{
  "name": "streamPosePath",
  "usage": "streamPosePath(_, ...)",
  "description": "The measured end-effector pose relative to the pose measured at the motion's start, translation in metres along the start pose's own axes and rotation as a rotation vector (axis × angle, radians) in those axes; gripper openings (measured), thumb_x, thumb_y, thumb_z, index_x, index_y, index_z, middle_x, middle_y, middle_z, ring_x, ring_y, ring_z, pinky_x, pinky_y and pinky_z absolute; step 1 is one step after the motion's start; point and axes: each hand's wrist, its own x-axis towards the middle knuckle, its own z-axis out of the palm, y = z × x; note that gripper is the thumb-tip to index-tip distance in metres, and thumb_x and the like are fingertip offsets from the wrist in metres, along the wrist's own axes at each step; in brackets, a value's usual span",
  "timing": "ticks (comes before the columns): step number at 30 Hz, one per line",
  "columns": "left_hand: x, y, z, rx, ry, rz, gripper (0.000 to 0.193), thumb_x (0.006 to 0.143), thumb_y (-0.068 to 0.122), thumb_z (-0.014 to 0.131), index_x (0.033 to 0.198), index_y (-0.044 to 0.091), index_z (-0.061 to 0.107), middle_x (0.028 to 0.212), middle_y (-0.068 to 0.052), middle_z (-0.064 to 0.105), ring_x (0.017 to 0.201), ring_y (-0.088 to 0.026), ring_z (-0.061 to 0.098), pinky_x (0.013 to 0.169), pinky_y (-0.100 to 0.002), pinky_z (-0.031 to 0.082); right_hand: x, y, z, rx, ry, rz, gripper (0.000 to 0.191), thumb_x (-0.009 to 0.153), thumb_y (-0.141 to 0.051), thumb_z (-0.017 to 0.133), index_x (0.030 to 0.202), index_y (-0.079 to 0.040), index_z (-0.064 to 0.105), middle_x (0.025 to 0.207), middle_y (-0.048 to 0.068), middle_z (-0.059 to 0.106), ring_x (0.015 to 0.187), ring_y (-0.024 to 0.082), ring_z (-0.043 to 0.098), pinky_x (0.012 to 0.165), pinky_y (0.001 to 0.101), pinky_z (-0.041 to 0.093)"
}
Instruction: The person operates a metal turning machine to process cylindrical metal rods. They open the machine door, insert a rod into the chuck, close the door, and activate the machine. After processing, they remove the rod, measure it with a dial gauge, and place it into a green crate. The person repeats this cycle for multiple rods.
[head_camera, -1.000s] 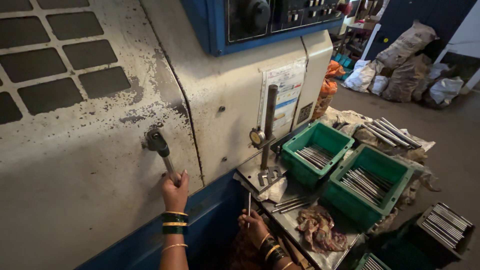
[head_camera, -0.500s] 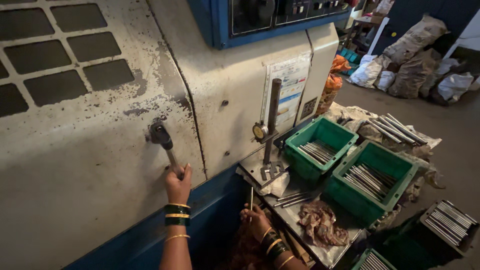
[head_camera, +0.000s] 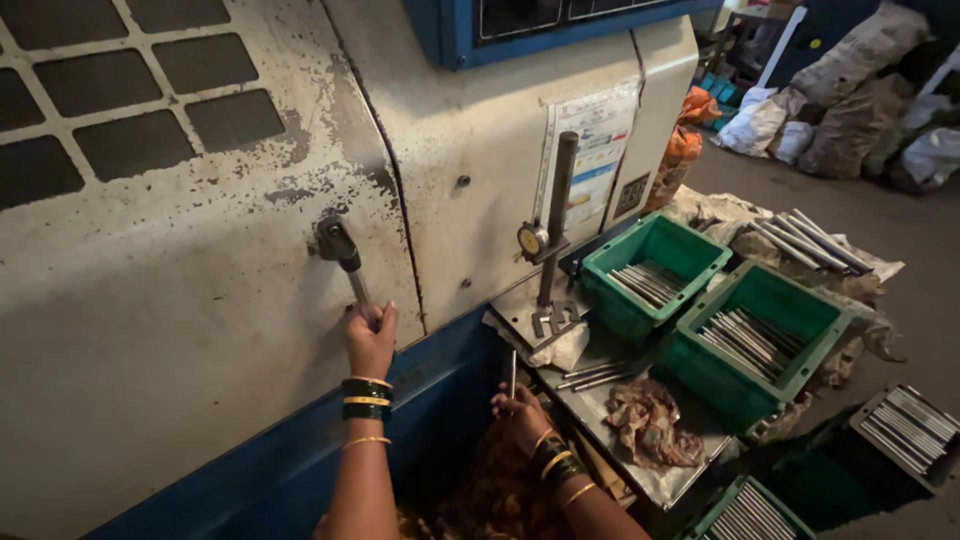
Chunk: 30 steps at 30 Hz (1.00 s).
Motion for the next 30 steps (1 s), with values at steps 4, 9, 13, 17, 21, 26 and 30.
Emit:
streamPosePath(4,0.0,-0.001,0.0,0.014,0.006,0.008,0.033,0.094,0.018,0.074,0.076,0.01,0.048,0.061,0.004,0.046,0.053,-0.007,0.043,0.05,-0.029,0.037,-0.002,0.002,-0.002,-0.047,0.024,0.003,0.034,0.092,-0.004,0.063,0.125,-0.007,0.055,0.093,0.009,0.069,0.078,0.019,0.065,0.069,0.03,0.051)
streamPosePath(9,0.001,-0.012,-0.001,0.064,0.093,-0.054,0.037,0.094,0.021,0.073,0.072,0.009,0.046,0.057,0.003,0.047,0.049,-0.008,0.045,0.047,-0.03,0.038,0.002,-0.003,-0.014,-0.073,-0.012,0.029,0.037,0.092,-0.005,0.065,0.128,-0.006,0.057,0.092,0.008,0.068,0.077,0.016,0.063,0.066,0.028,0.052)
streamPosePath(13,-0.001,-0.025,-0.011,0.127,0.156,0.086,0.034,0.099,0.019,0.071,0.073,0.01,0.051,0.06,0.003,0.048,0.052,-0.009,0.044,0.049,-0.03,0.037,0.013,-0.003,-0.027,-0.079,-0.018,0.003,0.039,0.093,-0.007,0.067,0.131,-0.002,0.058,0.091,0.008,0.067,0.074,0.016,0.062,0.059,0.0278,0.049)
streamPosePath(17,-0.009,-0.025,-0.021,0.121,0.189,0.068,0.039,0.1,0.021,0.07,0.07,0.01,0.048,0.057,0.004,0.047,0.048,-0.007,0.045,0.047,-0.028,0.038,0.027,-0.009,-0.047,-0.08,-0.049,0.037,0.049,0.093,-0.005,0.067,0.141,-0.004,0.057,0.092,0.008,0.066,0.072,0.015,0.06,0.06,0.0268,0.049)
streamPosePath(21,-0.018,-0.016,-0.022,0.101,0.265,-0.042,0.036,0.099,0.022,0.068,0.069,0.011,0.051,0.056,0.005,0.05,0.046,-0.006,0.045,0.044,-0.027,0.038,0.038,-0.024,-0.078,-0.09,-0.101,0.07,0.054,0.09,-0.002,0.066,0.143,-0.006,0.054,0.099,0.007,0.067,0.078,0.014,0.063,0.066,0.0276,0.053)
streamPosePath(26,-0.023,-0.011,-0.021,0.177,0.403,-0.046,0.035,0.098,0.022,0.07,0.07,0.009,0.053,0.056,0.005,0.051,0.047,-0.005,0.046,0.044,-0.026,0.036,0.057,-0.051,-0.109,-0.342,-0.113,0.063,0.052,0.088,-0.001,0.067,0.14,-0.005,0.06,0.109,0.01,0.073,0.082,0.013,0.065,0.07,0.0272,0.053)
streamPosePath(30,-0.024,-0.019,-0.026,0.216,0.492,-0.068,0.029,0.098,0.023,0.07,0.076,0.009,0.057,0.059,0.006,0.051,0.051,-0.004,0.045,0.046,-0.027,0.035,0.077,-0.07,-0.135,-0.415,-0.151,0.091,0.048,0.086,-0.002,0.07,0.134,-0.002,0.064,0.112,0.012,0.077,0.091,0.015,0.07,0.074,0.0278,0.054)
